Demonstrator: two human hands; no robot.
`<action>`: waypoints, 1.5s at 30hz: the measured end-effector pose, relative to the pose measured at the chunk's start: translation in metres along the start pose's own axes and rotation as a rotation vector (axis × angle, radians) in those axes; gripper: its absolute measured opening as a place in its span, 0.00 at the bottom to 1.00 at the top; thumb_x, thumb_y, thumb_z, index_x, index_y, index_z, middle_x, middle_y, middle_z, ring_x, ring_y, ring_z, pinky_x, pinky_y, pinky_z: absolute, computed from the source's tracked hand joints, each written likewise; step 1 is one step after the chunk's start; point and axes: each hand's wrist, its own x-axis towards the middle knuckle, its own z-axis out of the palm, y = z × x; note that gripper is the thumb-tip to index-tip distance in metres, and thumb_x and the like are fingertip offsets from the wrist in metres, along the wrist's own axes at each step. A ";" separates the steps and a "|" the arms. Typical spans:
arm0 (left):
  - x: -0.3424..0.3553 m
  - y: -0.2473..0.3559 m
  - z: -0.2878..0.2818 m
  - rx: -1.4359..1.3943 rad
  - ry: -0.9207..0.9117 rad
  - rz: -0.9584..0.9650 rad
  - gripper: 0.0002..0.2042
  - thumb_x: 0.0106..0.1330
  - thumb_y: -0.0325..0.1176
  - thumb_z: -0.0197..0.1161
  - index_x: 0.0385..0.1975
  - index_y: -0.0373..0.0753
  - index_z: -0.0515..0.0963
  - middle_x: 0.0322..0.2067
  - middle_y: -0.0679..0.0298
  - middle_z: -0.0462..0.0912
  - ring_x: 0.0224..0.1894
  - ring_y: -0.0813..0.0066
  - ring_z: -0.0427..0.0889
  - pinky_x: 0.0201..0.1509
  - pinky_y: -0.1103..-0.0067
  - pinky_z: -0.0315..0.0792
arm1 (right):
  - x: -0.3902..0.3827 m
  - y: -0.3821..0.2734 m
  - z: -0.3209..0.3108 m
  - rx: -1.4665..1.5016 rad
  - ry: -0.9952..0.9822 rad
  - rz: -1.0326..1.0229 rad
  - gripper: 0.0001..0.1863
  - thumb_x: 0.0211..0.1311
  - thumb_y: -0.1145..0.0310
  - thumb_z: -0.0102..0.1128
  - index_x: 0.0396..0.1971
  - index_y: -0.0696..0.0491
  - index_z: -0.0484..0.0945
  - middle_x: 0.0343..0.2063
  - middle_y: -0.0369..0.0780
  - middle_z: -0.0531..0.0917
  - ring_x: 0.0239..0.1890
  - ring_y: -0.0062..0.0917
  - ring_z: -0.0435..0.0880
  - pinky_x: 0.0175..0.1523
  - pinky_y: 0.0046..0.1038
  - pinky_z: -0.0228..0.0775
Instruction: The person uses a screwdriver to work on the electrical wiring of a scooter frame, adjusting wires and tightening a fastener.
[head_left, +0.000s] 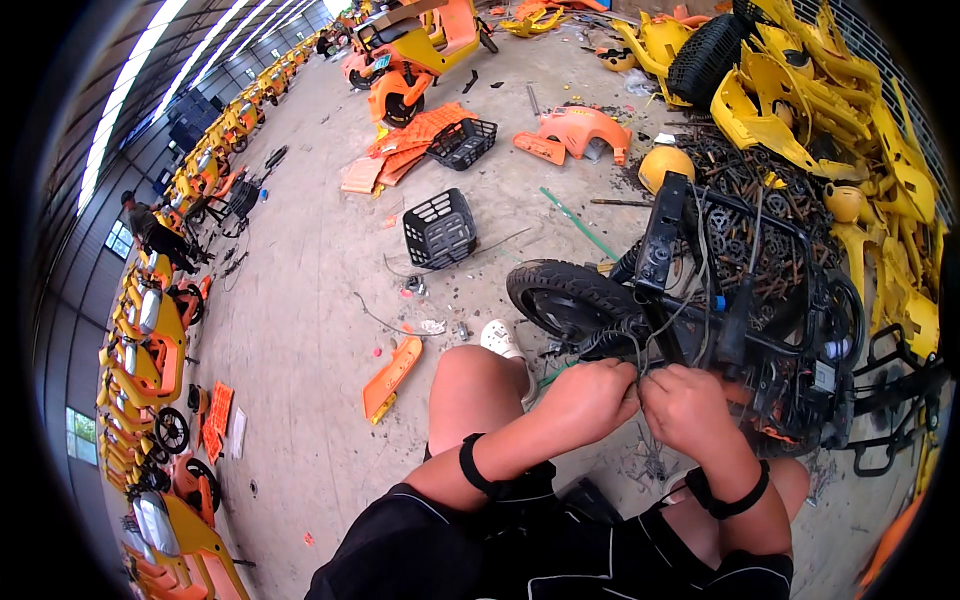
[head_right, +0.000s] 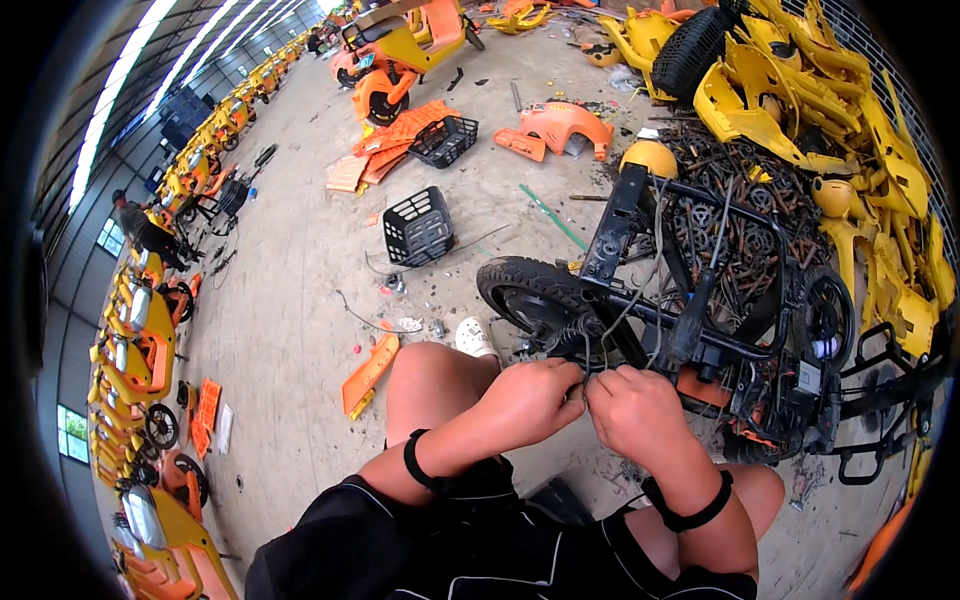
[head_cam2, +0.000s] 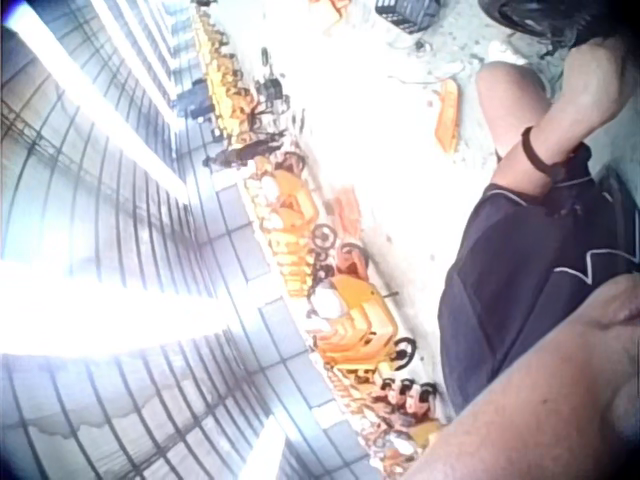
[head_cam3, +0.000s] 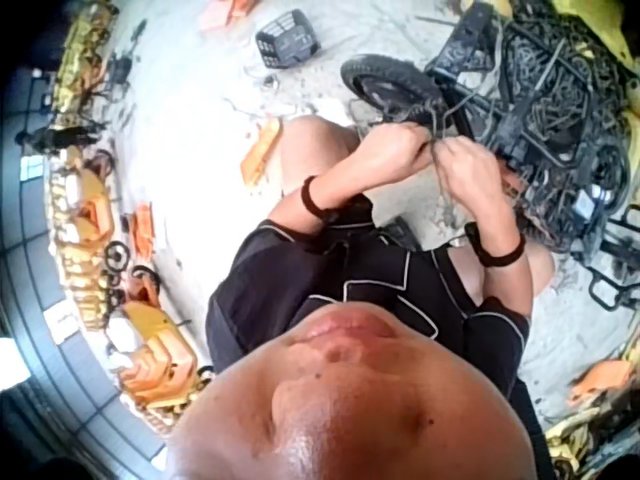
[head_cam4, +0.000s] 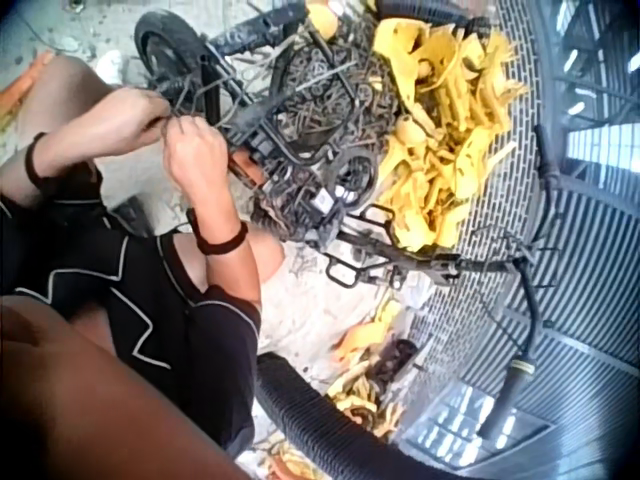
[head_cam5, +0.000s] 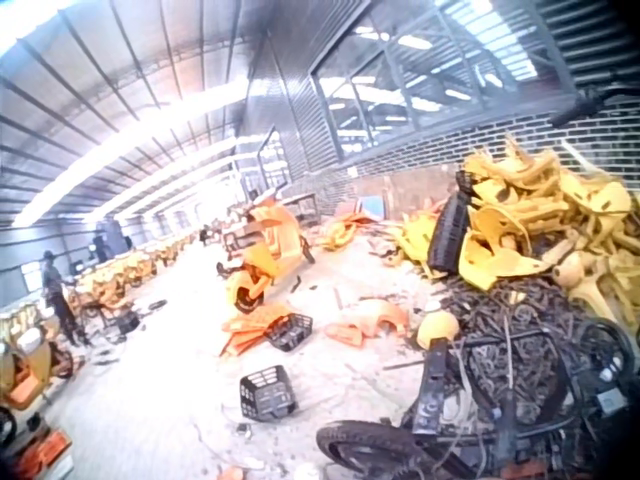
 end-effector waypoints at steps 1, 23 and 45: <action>0.000 -0.001 0.000 -0.009 0.006 0.015 0.10 0.61 0.35 0.65 0.30 0.33 0.77 0.30 0.49 0.81 0.37 0.45 0.82 0.40 0.58 0.77 | -0.001 0.000 0.000 0.002 -0.003 -0.012 0.08 0.47 0.72 0.67 0.29 0.55 0.79 0.28 0.39 0.80 0.31 0.35 0.81 0.35 0.35 0.75; -0.003 0.006 -0.026 -0.118 -0.155 0.169 0.11 0.52 0.39 0.67 0.22 0.38 0.76 0.25 0.58 0.81 0.32 0.51 0.81 0.41 0.64 0.68 | -0.006 -0.003 -0.006 0.094 0.037 -0.215 0.11 0.42 0.68 0.70 0.17 0.49 0.74 0.19 0.35 0.72 0.24 0.30 0.77 0.27 0.33 0.68; -0.015 -0.011 -0.002 -0.508 -0.275 0.341 0.11 0.46 0.27 0.67 0.19 0.35 0.69 0.19 0.56 0.71 0.25 0.51 0.72 0.36 0.66 0.69 | -0.032 -0.025 0.020 0.304 0.232 -0.189 0.16 0.33 0.69 0.73 0.11 0.49 0.69 0.14 0.34 0.71 0.17 0.30 0.75 0.22 0.32 0.64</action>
